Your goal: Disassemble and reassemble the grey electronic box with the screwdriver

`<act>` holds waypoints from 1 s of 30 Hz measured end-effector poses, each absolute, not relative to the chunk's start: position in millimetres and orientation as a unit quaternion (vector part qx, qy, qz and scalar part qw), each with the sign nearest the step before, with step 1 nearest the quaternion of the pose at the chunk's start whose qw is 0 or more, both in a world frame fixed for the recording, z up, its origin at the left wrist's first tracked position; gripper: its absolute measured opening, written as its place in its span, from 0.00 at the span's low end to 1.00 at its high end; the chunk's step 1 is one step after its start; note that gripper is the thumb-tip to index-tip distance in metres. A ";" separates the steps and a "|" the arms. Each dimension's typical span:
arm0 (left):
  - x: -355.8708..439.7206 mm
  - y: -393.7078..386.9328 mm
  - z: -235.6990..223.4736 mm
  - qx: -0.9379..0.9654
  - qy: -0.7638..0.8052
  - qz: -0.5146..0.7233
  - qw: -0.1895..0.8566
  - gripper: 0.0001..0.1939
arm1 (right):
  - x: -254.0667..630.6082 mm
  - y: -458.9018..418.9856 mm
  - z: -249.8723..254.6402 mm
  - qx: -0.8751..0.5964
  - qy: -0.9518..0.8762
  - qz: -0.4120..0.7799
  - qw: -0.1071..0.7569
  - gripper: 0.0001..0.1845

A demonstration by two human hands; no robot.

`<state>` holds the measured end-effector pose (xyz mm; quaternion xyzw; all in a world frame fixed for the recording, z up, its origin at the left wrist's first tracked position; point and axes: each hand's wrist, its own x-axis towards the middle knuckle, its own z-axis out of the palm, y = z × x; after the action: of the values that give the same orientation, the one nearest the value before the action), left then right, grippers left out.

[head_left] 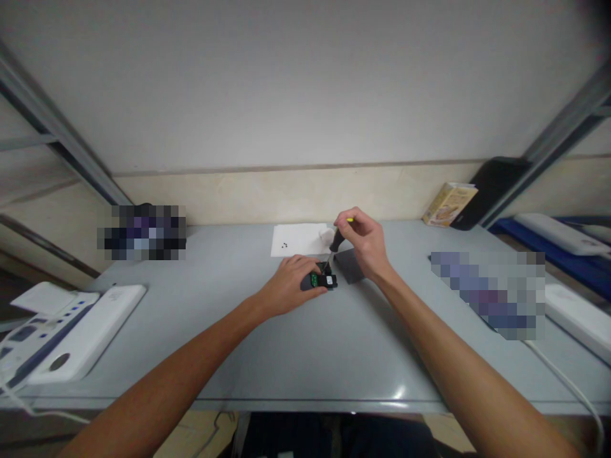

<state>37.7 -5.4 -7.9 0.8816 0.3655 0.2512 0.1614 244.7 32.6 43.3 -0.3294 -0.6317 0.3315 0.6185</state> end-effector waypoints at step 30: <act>35.8 -4.5 -10.3 0.887 0.359 0.249 0.150 0.12 | 241.1 28.0 47.7 -0.317 -0.662 0.296 0.611 0.13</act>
<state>35.8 -4.5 -10.3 0.8868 0.3589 0.2494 0.1500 241.1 28.0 47.7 -0.3168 -0.6625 0.2964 0.6107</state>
